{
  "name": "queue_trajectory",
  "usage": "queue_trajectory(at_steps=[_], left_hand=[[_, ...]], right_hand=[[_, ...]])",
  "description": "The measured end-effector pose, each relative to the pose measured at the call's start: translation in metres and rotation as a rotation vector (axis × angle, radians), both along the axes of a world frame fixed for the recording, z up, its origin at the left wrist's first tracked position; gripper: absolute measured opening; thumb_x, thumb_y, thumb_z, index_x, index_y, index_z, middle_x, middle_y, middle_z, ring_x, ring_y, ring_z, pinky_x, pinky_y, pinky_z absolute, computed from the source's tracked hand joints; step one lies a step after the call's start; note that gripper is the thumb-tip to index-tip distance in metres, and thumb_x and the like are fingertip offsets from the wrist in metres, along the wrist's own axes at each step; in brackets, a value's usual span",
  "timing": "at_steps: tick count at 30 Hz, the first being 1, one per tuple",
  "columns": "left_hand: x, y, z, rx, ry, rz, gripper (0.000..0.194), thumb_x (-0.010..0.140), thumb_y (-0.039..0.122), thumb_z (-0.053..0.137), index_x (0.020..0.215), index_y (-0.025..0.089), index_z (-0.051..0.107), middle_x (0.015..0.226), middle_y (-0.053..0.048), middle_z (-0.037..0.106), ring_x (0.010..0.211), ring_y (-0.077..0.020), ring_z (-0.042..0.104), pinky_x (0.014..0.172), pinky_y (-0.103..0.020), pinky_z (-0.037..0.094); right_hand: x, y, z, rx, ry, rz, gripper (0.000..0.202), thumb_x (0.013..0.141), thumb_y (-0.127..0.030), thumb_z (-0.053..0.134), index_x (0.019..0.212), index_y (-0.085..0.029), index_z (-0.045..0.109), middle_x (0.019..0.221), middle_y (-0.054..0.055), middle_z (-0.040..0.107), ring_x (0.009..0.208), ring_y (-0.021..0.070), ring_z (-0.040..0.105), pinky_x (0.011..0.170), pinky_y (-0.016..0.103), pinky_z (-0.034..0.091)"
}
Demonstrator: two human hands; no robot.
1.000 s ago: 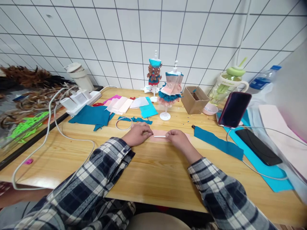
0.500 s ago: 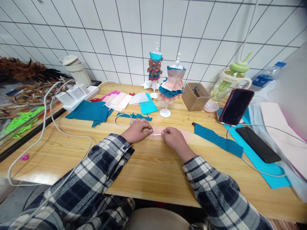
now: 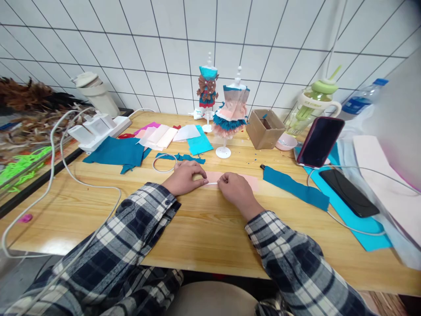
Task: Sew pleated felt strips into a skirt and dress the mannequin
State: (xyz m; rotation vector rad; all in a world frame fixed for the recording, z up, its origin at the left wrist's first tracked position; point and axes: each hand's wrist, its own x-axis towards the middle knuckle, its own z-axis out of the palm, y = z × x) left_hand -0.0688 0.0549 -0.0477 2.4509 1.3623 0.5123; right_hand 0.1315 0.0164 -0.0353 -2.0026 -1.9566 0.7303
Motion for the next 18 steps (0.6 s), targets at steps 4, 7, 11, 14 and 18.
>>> queue_trajectory(at_steps=[4, 7, 11, 14, 18], left_hand=[[0.0002, 0.0001, -0.0004, -0.01, 0.001, 0.015, 0.024, 0.08, 0.049, 0.065, 0.086, 0.027, 0.073, 0.1, -0.002, 0.067, 0.1, -0.0243, 0.055, 0.095, -0.043, 0.032], [0.0003, 0.0002, -0.0007, -0.013, 0.003, 0.017, 0.024, 0.078, 0.05, 0.067, 0.086, 0.027, 0.073, 0.1, -0.002, 0.067, 0.1, -0.0244, 0.055, 0.096, -0.044, 0.031], [-0.0001, 0.0008, -0.0025, -0.009, 0.005, 0.018, 0.022, 0.077, 0.048, 0.069, 0.086, 0.028, 0.072, 0.101, -0.002, 0.067, 0.101, -0.0249, 0.055, 0.097, -0.045, 0.03], [-0.0007, 0.0016, -0.0039, -0.013, 0.0, 0.022, 0.021, 0.076, 0.046, 0.07, 0.086, 0.028, 0.072, 0.102, -0.001, 0.067, 0.102, -0.0254, 0.055, 0.097, -0.045, 0.029], [-0.0006, 0.0019, -0.0041, -0.036, 0.011, 0.042, 0.022, 0.076, 0.046, 0.07, 0.087, 0.028, 0.071, 0.103, -0.002, 0.066, 0.105, -0.0268, 0.053, 0.096, -0.045, 0.03]], right_hand=[[-0.0003, -0.0011, 0.0013, -0.001, -0.018, -0.013, 0.02, 0.086, -0.03, 0.048, 0.082, -0.023, 0.066, 0.09, 0.005, 0.072, 0.085, 0.0207, 0.062, 0.064, 0.028, 0.036], [-0.0001, -0.0015, 0.0017, -0.001, -0.027, -0.017, 0.02, 0.086, -0.029, 0.048, 0.082, -0.022, 0.066, 0.091, 0.005, 0.072, 0.086, 0.0209, 0.062, 0.064, 0.028, 0.037], [-0.0005, -0.0025, 0.0018, 0.008, -0.049, -0.012, 0.018, 0.086, -0.028, 0.048, 0.081, -0.023, 0.065, 0.091, 0.004, 0.072, 0.086, 0.0211, 0.062, 0.065, 0.028, 0.038], [-0.0012, -0.004, 0.002, 0.025, -0.072, 0.003, 0.018, 0.087, -0.027, 0.047, 0.083, -0.022, 0.064, 0.093, 0.005, 0.071, 0.087, 0.0214, 0.062, 0.067, 0.029, 0.039], [-0.0012, -0.0044, 0.0008, 0.057, -0.101, 0.035, 0.015, 0.085, -0.024, 0.049, 0.086, -0.021, 0.064, 0.092, 0.006, 0.07, 0.089, 0.0211, 0.062, 0.07, 0.029, 0.04]])
